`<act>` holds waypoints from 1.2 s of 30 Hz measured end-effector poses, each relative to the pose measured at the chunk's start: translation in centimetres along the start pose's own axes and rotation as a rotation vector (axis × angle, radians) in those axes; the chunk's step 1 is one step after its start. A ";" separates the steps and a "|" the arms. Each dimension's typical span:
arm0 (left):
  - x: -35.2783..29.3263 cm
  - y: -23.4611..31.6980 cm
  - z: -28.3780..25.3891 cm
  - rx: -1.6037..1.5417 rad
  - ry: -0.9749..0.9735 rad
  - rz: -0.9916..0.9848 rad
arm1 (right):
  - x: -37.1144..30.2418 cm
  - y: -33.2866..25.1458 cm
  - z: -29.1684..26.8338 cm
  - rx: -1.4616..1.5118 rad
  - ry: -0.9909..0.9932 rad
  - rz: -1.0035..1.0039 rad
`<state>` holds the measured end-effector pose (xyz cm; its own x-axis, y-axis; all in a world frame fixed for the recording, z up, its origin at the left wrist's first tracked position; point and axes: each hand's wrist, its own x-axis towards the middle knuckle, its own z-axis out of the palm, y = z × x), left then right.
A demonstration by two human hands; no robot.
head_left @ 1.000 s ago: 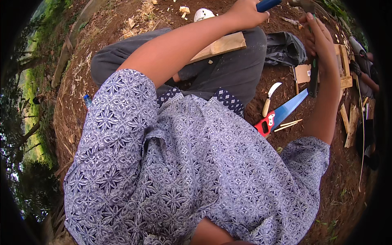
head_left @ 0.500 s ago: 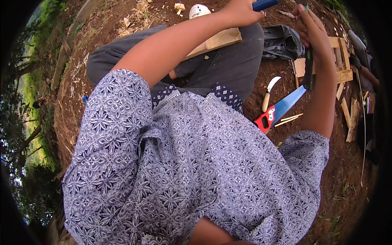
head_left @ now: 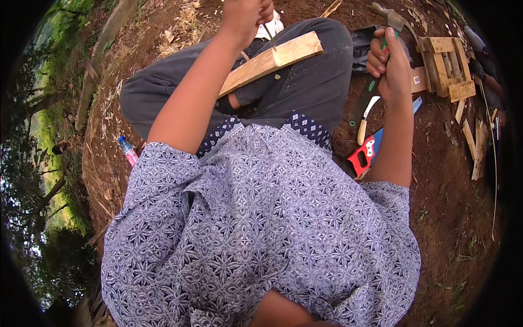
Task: The person sits on the ground and carves a piece of wood using a chisel and hammer. They then switch to a knife to further shape and smooth the wood, creating a pointed tip.
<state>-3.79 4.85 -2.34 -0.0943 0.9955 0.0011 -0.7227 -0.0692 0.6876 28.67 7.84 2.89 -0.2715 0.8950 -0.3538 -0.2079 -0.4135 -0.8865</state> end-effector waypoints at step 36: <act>-1.9 -2.9 5.0 0.684 0.262 0.368 | -1.2 7.5 -0.2 0.062 -0.071 0.241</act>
<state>1.88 3.43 -0.74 -0.4624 0.8633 0.2020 -0.0449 -0.2503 0.9671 27.65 3.75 -3.44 -0.3850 0.7563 -0.5290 -0.1862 -0.6250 -0.7581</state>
